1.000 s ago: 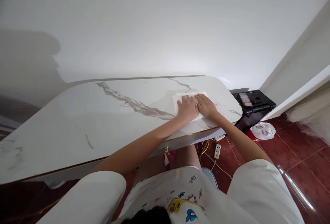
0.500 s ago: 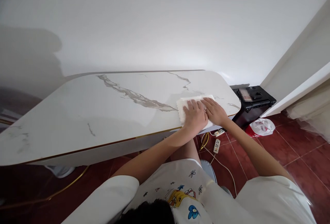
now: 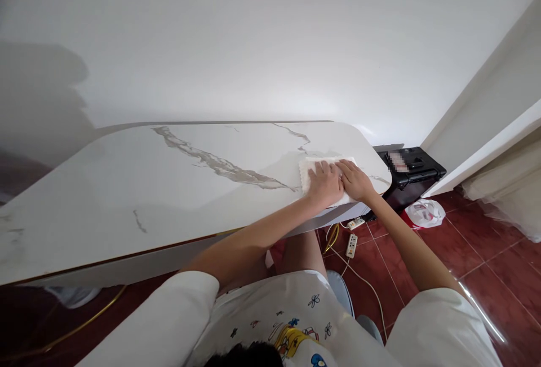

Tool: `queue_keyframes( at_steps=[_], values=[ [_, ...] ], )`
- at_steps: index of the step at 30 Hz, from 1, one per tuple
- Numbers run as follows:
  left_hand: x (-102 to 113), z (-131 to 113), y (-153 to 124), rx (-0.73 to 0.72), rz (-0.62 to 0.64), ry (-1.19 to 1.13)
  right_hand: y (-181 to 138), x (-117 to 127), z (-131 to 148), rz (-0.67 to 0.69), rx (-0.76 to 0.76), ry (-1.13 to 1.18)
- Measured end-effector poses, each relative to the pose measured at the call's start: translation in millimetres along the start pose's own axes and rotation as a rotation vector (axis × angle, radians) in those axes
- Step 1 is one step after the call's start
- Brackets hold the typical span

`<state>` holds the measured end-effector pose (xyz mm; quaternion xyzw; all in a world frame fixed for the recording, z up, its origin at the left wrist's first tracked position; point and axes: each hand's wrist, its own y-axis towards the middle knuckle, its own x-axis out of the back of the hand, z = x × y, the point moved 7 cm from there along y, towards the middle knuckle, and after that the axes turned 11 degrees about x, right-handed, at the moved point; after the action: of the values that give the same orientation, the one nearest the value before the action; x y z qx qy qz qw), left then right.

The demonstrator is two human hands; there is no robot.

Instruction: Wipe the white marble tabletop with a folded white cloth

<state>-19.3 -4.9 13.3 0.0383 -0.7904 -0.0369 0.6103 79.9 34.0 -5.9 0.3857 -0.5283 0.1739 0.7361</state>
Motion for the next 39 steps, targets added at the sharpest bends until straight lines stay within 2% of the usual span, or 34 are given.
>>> queue_keyframes(
  at_steps=[10,25,33,39],
  values=[
    [6.5,37.8,73.8,0.024,-0.050,-0.025,74.5,-17.8,-27.4,0.010,-0.145,0.016],
    [3.4,77.5,178.1,0.045,-0.121,-0.078,167.7,-48.4,-85.5,0.015,-0.275,0.059],
    [0.7,89.3,217.8,0.091,-0.151,-0.068,203.2,-58.7,-108.9,0.025,-0.259,0.063],
    [-3.7,90.0,235.0,0.091,-0.181,-0.038,214.1,-62.5,-118.9,0.022,-0.253,0.089]
  ],
)
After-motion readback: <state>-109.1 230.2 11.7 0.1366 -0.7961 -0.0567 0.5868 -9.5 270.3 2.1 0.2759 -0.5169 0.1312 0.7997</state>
